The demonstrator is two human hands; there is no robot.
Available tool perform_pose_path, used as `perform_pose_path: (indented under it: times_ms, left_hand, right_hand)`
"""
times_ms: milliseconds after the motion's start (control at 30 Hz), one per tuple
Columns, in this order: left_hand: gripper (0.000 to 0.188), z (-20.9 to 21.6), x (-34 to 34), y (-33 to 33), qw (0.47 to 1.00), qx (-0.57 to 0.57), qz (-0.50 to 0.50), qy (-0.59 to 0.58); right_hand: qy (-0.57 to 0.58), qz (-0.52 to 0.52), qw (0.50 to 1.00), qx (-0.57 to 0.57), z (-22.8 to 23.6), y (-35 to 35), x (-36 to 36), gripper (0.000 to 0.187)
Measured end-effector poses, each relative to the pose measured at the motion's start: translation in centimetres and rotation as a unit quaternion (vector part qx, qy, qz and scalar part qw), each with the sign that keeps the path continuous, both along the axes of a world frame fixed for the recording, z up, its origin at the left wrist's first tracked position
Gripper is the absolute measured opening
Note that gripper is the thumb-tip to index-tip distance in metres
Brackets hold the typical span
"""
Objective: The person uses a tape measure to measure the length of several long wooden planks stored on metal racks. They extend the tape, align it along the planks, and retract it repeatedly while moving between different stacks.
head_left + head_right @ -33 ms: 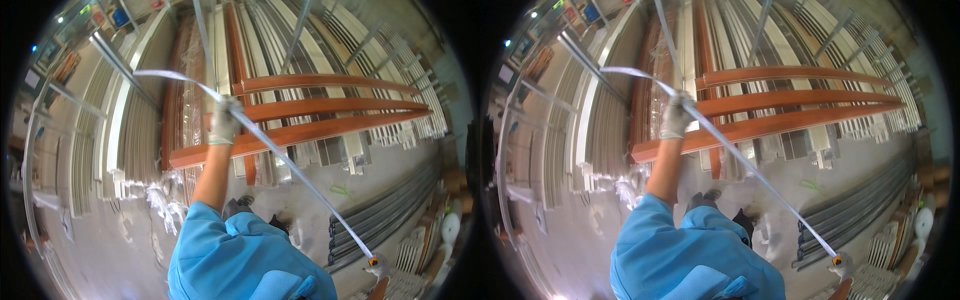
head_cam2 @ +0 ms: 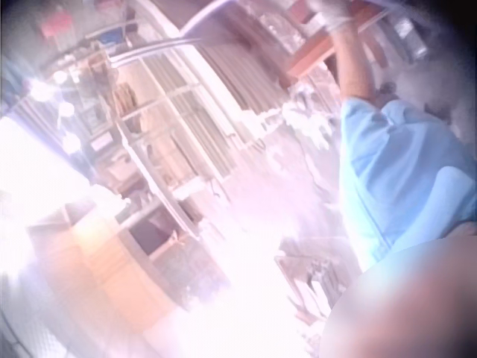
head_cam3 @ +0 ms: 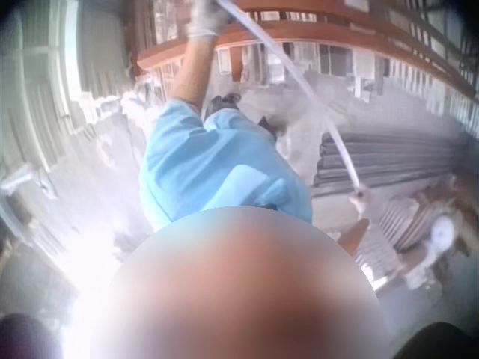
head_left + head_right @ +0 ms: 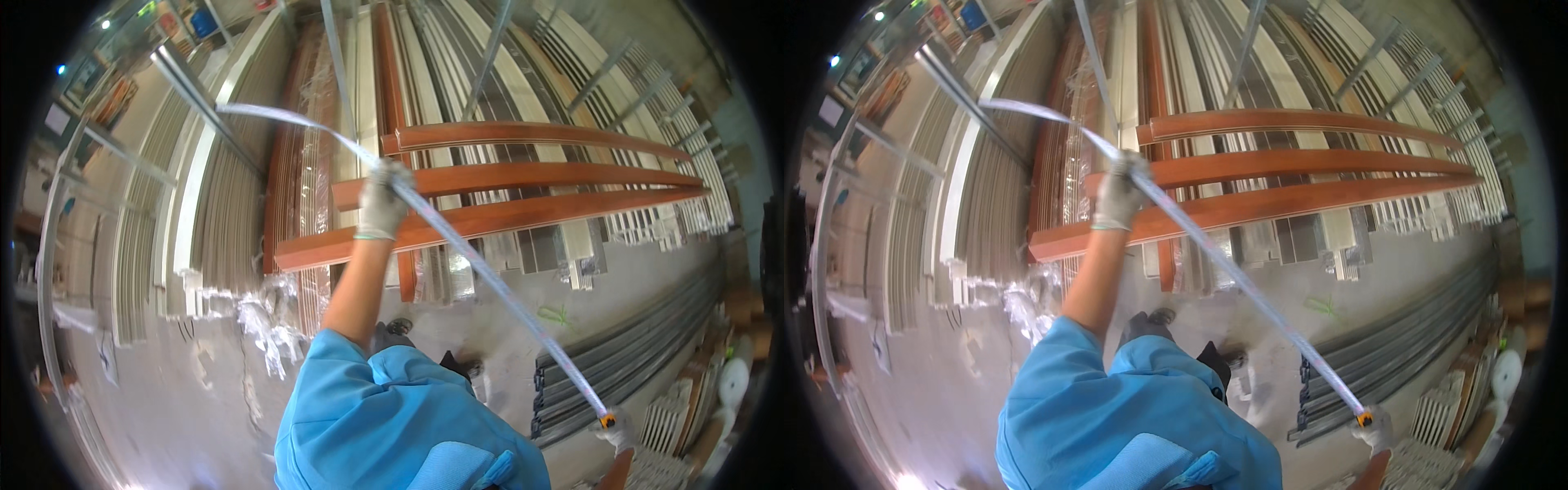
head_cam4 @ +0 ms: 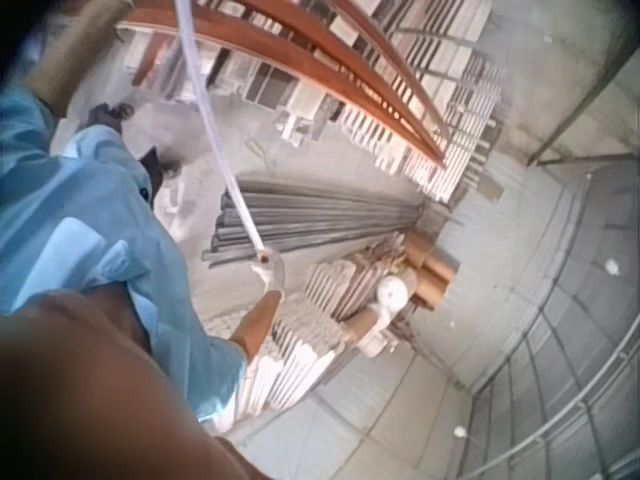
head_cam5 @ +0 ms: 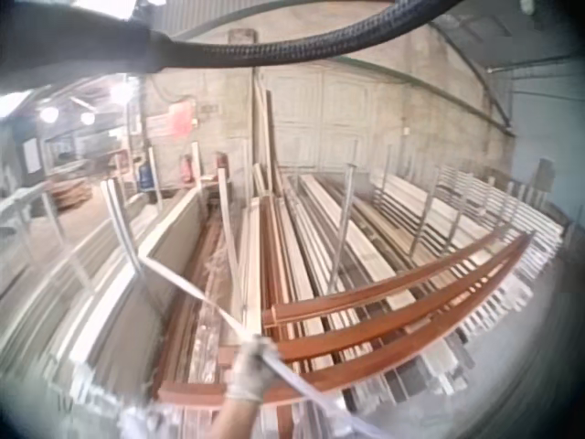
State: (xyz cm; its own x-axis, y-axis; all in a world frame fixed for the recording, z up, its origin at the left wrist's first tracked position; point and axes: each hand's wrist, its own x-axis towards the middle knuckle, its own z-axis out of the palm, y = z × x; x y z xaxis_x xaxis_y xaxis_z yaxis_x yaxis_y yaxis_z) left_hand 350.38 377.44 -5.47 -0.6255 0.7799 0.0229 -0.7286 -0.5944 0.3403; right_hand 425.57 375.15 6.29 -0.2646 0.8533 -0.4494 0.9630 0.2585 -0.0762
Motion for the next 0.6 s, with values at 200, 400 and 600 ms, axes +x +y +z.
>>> perform_pose_path:
  times_ms: [200, 400, 600]
  left_hand:
    - [0.021, -0.3, 15.3, 6.4, 0.994, -0.053, 0.062, -0.079]
    - [0.024, -3.1, 16.5, 7.8, 0.961, -0.098, 0.208, -0.156]
    - [0.023, -5.9, 21.8, 12.4, 0.962, -0.093, 0.198, -0.166]
  right_hand:
    - [0.188, 0.082, 0.978, -0.045, -1.2, 17.9, -1.8, 0.046]
    - [0.083, 0.111, 0.989, 0.049, 2.2, 31.7, 9.5, 0.045]
    - [0.055, 0.049, 0.995, 0.066, 4.3, 49.8, 14.8, 0.056]
